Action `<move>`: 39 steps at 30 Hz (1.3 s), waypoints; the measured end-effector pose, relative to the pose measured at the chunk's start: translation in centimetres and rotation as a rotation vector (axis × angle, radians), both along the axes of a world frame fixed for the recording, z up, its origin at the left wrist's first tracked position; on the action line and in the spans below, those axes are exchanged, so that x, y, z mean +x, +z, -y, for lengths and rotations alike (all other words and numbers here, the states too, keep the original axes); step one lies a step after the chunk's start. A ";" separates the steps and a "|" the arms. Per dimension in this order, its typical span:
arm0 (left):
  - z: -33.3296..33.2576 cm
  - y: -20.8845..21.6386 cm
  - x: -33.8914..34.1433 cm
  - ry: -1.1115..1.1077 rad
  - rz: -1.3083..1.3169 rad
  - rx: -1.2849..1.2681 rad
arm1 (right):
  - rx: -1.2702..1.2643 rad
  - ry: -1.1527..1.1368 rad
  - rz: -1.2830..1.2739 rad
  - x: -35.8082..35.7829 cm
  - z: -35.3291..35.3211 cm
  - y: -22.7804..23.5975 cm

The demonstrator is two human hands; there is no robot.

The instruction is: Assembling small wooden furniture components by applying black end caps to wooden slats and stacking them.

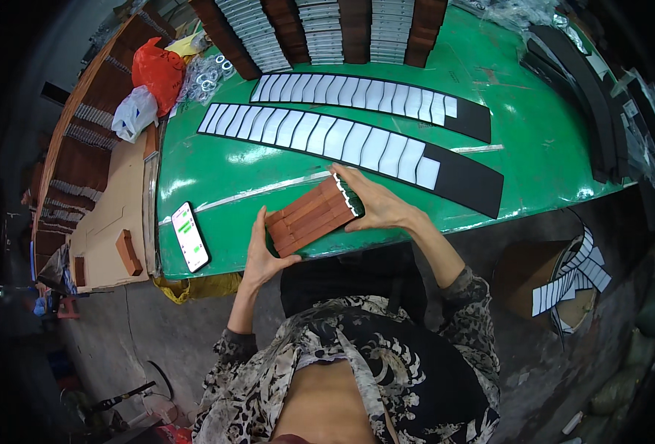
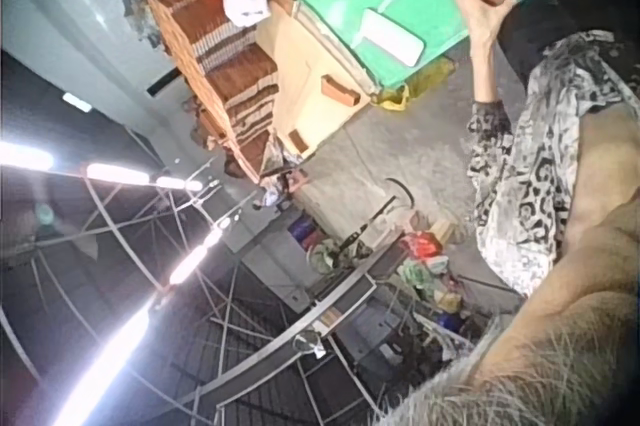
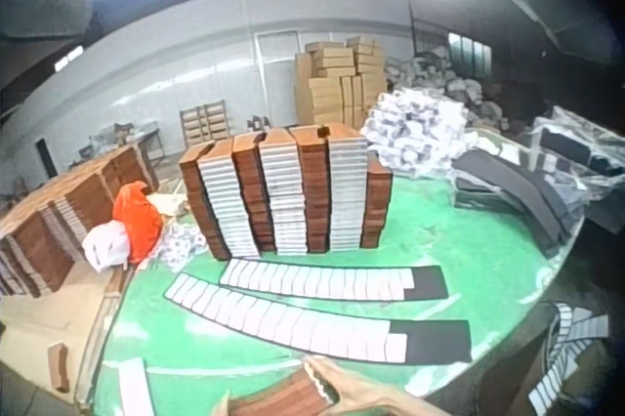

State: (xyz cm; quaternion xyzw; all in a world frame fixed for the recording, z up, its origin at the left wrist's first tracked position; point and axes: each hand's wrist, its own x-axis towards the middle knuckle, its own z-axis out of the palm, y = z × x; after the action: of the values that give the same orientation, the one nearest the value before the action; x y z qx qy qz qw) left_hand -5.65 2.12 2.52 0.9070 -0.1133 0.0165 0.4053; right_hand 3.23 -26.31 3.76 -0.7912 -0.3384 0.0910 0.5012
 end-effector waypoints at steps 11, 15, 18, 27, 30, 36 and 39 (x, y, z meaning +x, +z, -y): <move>2.7 -1.7 -2.3 0.404 0.113 -0.180 | -0.025 -0.227 0.049 1.6 -2.1 -0.3; 4.9 -0.4 -2.7 0.554 0.184 -0.097 | 0.383 -0.483 -0.422 -5.7 -5.9 -0.9; 7.8 -0.3 -3.6 0.600 0.159 -0.054 | 0.386 -0.483 -0.513 -8.3 -7.8 0.3; 11.7 -0.8 -5.9 -0.006 -0.091 -0.582 | -0.311 -0.400 0.075 -4.3 -5.3 3.2; 11.2 -0.1 -4.8 -0.200 -0.274 -0.594 | -0.499 -0.385 0.358 -3.9 -4.9 2.1; 3.8 1.8 0.4 0.109 0.084 -0.299 | -0.380 -0.269 0.425 -3.5 -3.4 1.8; 2.5 1.2 4.2 -0.062 0.055 -0.189 | -0.341 -0.120 0.431 -2.1 -3.5 1.8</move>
State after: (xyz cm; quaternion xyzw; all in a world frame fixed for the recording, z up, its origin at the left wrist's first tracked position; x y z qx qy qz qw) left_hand -1.49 -0.39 3.68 0.8601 -0.1505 0.0395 0.4859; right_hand 1.12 -22.78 5.58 -0.8839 -0.3694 -0.0537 0.2818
